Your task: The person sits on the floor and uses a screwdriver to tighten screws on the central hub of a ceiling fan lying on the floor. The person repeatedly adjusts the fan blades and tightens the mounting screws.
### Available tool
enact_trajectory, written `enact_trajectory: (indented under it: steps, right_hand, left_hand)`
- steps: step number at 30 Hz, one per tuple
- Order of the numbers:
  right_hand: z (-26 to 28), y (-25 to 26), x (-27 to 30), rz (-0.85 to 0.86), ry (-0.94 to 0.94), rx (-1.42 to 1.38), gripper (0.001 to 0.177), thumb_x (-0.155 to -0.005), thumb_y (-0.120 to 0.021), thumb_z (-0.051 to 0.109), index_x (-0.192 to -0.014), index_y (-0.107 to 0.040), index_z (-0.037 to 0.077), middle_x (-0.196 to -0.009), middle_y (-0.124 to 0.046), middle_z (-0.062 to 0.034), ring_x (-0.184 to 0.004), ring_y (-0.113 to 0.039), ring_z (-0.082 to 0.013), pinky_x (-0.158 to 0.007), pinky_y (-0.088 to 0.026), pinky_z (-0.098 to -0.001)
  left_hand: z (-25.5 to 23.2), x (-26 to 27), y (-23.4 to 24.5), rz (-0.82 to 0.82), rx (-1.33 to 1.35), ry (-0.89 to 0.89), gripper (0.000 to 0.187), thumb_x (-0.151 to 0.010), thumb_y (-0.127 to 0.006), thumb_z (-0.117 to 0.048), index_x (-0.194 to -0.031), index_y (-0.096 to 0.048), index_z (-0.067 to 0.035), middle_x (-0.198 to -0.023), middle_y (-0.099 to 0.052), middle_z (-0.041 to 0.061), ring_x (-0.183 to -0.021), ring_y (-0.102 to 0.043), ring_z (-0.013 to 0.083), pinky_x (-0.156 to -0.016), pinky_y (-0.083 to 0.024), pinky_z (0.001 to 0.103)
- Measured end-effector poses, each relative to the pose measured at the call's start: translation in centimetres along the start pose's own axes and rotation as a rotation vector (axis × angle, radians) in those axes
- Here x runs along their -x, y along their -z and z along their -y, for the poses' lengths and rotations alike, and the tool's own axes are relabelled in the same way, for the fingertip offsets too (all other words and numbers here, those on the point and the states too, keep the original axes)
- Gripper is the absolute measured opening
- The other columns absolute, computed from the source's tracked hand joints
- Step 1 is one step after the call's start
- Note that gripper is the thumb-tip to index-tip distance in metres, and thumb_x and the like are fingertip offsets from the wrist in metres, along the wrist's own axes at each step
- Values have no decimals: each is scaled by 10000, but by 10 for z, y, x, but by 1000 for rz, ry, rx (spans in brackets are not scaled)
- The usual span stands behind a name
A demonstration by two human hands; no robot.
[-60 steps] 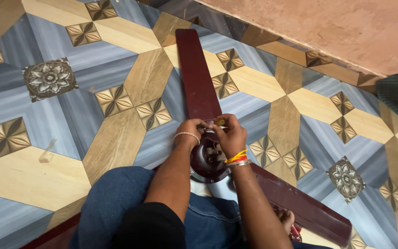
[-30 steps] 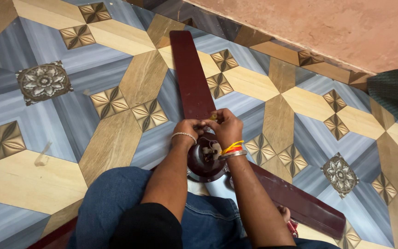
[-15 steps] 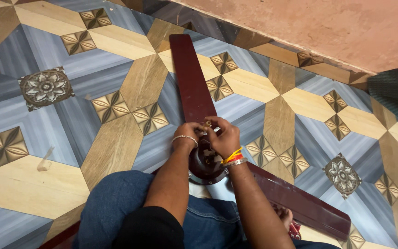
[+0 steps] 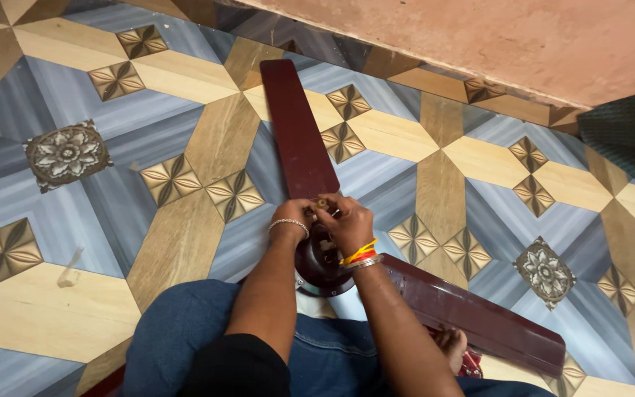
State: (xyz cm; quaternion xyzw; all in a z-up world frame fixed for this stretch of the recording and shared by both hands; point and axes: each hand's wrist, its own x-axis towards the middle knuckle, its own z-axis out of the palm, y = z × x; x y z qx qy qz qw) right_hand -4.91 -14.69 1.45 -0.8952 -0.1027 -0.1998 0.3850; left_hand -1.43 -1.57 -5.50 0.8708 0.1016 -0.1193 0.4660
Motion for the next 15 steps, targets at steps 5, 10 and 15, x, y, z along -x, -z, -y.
enact_trajectory:
  steps: [5,10,15]
  right_hand:
    - [-1,-5,3,-78,-21,-52,271,-785,-887,170,-1018,-791,70,-891,-784,-111,-768,-780,-183,-678,-625,-293]
    - [-6,-11,4,-96,-199,-240,243,-828,-846,121,-1036,-781,12,-920,-806,-103,-797,-786,-135,-707,-642,-262]
    - [-11,-16,0,-119,-271,-260,236,-816,-856,114,-998,-778,-14,-905,-813,-101,-796,-783,-123,-712,-634,-255]
  left_hand:
    - [6,-6,-5,23,39,51,281,-817,-834,-187,-1084,-796,-268,-1091,-774,58,-985,-742,255,-893,-567,381]
    - [14,-14,-14,7,95,4,275,-801,-855,-188,-1069,-798,-195,-1075,-783,74,-961,-757,235,-885,-573,355]
    - [20,-18,-16,39,131,39,254,-837,-817,-164,-1085,-807,-218,-1075,-790,61,-942,-763,220,-870,-573,351]
